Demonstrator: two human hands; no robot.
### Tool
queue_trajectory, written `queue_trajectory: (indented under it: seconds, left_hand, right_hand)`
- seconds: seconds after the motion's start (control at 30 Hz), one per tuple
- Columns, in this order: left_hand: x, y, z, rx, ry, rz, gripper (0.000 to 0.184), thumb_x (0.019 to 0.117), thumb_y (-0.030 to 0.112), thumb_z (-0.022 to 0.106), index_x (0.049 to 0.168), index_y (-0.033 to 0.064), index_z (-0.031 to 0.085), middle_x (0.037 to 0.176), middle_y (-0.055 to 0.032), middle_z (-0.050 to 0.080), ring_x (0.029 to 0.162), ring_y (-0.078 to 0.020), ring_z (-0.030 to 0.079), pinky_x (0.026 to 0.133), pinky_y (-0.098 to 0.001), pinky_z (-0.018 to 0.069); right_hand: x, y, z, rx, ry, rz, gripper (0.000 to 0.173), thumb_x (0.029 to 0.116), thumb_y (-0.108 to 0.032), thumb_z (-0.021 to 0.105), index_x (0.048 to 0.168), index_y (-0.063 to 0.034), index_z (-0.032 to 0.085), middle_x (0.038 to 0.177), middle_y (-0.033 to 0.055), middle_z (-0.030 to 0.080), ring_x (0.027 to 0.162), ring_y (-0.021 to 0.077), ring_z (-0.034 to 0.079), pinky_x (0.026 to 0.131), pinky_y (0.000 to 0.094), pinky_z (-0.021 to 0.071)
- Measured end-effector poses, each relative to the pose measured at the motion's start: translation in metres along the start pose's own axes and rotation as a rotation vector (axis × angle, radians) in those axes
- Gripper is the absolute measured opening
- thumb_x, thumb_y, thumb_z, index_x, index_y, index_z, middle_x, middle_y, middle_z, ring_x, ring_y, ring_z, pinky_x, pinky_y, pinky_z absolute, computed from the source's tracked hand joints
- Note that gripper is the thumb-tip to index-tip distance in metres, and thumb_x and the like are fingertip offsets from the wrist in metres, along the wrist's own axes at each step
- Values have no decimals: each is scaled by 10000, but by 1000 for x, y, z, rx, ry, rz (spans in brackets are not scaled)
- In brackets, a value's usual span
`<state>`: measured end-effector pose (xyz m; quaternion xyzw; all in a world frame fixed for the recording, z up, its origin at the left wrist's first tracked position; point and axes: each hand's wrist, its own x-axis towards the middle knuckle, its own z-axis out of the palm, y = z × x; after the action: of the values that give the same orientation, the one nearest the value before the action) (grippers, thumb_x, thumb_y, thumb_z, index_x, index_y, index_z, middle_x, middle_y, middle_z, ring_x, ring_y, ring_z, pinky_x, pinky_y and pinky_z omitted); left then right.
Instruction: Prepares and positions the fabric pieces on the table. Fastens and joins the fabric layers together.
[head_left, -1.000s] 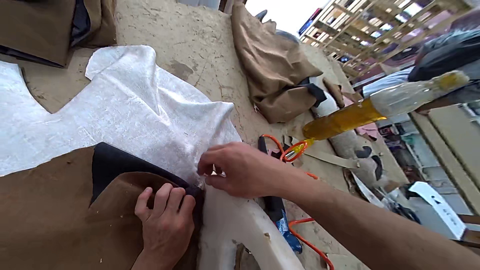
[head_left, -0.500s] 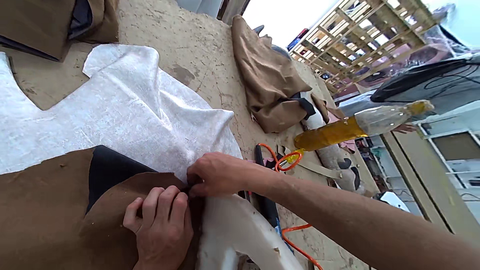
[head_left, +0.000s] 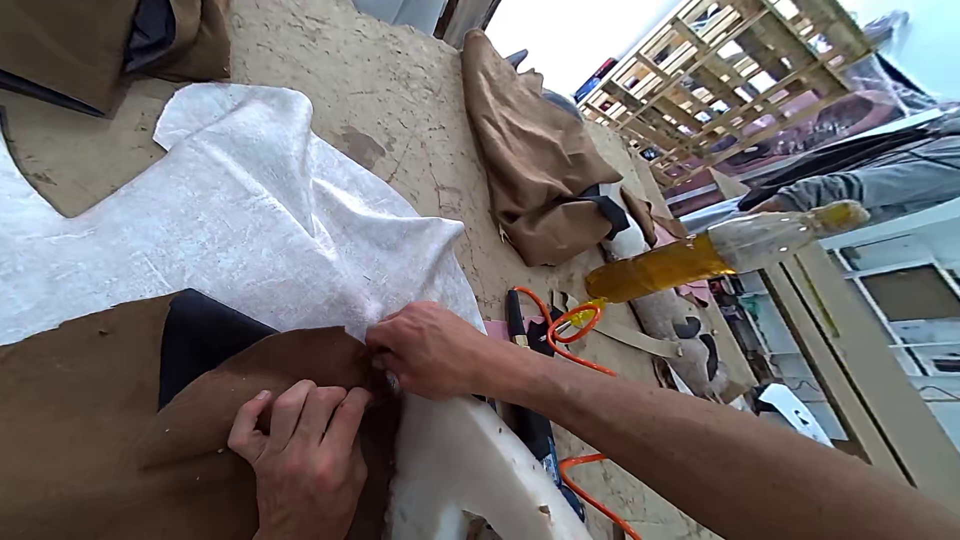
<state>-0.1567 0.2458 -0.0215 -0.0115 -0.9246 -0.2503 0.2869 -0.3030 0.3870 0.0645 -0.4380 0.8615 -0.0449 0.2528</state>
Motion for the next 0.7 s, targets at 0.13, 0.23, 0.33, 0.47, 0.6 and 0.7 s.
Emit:
queue_trajectory:
  seconds: [0.13,0.23,0.33,0.47,0.6,0.7]
  left_hand:
    - [1,0,0,4,36,5,221,996,242,566,913,234,770,845,-2,638,1012,-213,592,1066,-511,286]
    - [1,-1,1,2,15,23,234,1002,244,556,913,238,772,839,6,642,1002,-204,598,1065,-513,288]
    - [1,-1,1,-21,5,37,242,996,267,557,897,244,776,869,5,659,1036,-212,603,1075,-529,286]
    - [0,5,-9,-43,157,72,259,900,399,609,1117,261,648,1321,-17,610,1397,-252,433,1183,-537,208]
    - [-5,8,-9,35,-47,127,588,892,400,612,1453,257,507,1450,16,588,1473,-189,405,1227,-620,82]
    - [-4,7,-4,79,-101,112,143,932,259,627,957,196,753,828,6,683,978,-196,659,1141,-601,253]
  right_hand:
    - [0,2,3,-106,24,-80,72,919,-204,691,929,-133,691,819,19,674,748,197,671,620,420,536]
    - [1,2,5,-89,44,-39,62,916,-204,686,921,-142,688,823,13,673,755,194,671,617,424,533]
    - [0,2,6,-75,60,-5,69,917,-213,685,909,-145,686,810,6,665,750,190,667,611,424,531]
    - [-14,-18,-14,-32,-45,-56,124,909,-260,714,846,-154,696,710,-11,631,690,178,644,578,433,506]
    - [-20,-23,-23,59,-214,-47,147,940,-232,694,844,-121,712,721,17,627,709,197,637,598,438,501]
    - [-9,4,-38,217,-271,-42,146,996,-198,652,956,-131,775,762,-4,682,692,138,648,624,393,538]
